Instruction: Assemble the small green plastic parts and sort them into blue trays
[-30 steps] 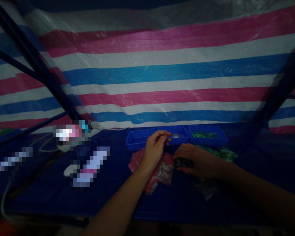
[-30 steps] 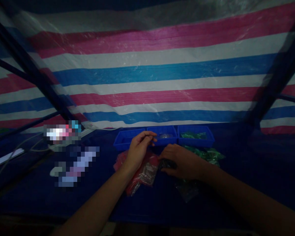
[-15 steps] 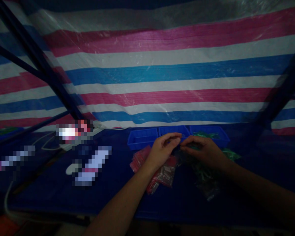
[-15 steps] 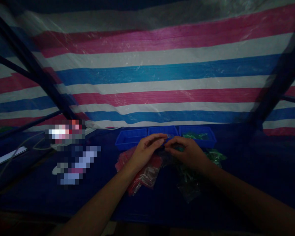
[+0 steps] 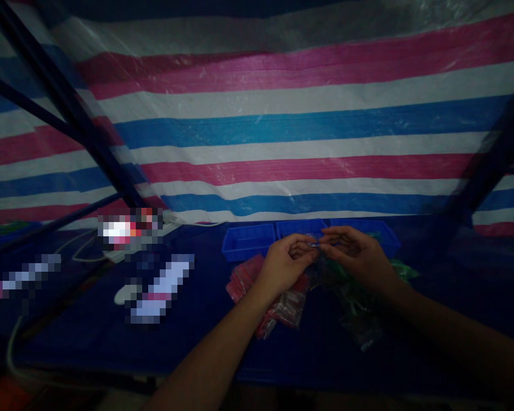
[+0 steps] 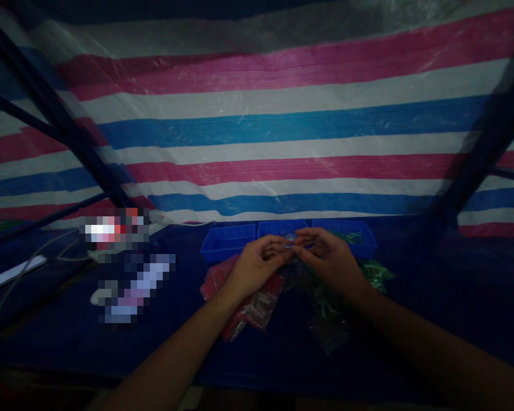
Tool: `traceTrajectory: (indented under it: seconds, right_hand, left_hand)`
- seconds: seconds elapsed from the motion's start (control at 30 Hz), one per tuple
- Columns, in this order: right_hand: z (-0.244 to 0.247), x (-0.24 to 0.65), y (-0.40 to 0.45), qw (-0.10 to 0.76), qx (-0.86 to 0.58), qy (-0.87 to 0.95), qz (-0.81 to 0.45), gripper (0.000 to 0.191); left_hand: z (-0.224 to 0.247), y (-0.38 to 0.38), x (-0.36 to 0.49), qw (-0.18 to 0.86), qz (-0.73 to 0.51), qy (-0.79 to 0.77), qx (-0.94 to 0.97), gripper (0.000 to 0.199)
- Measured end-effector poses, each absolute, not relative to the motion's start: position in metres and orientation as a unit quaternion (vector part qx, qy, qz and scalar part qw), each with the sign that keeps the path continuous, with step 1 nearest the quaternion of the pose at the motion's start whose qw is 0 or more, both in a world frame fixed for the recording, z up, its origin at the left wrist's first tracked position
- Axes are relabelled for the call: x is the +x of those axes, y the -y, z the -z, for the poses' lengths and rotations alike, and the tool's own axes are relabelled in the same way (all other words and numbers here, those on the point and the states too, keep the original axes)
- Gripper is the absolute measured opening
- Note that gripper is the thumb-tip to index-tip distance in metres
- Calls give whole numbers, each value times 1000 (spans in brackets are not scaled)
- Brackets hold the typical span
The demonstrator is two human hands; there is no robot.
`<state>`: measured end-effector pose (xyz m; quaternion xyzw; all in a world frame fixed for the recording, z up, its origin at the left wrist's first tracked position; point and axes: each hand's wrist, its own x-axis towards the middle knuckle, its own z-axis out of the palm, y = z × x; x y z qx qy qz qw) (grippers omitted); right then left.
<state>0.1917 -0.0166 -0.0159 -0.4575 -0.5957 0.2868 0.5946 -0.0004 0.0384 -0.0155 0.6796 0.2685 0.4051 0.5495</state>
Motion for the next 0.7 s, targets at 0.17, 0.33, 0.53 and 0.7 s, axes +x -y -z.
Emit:
traceTrajectory:
  seconds: [0.17, 0.33, 0.53, 0.7]
  right_hand:
    - [20, 194, 13, 567, -453, 604, -331, 35]
    - [21, 195, 13, 564, -461, 600, -330, 34]
    - [22, 195, 14, 551, -452, 616, -335, 32]
    - [21, 194, 14, 544, -442, 613, -364, 33]
  left_hand:
    - [13, -37, -3, 533, -429, -267, 679, 28]
    - [12, -36, -3, 507, -421, -282, 697, 26]
    - [10, -35, -3, 486, -408, -278, 721, 23]
    - [8, -34, -4, 471, -396, -284, 735, 18]
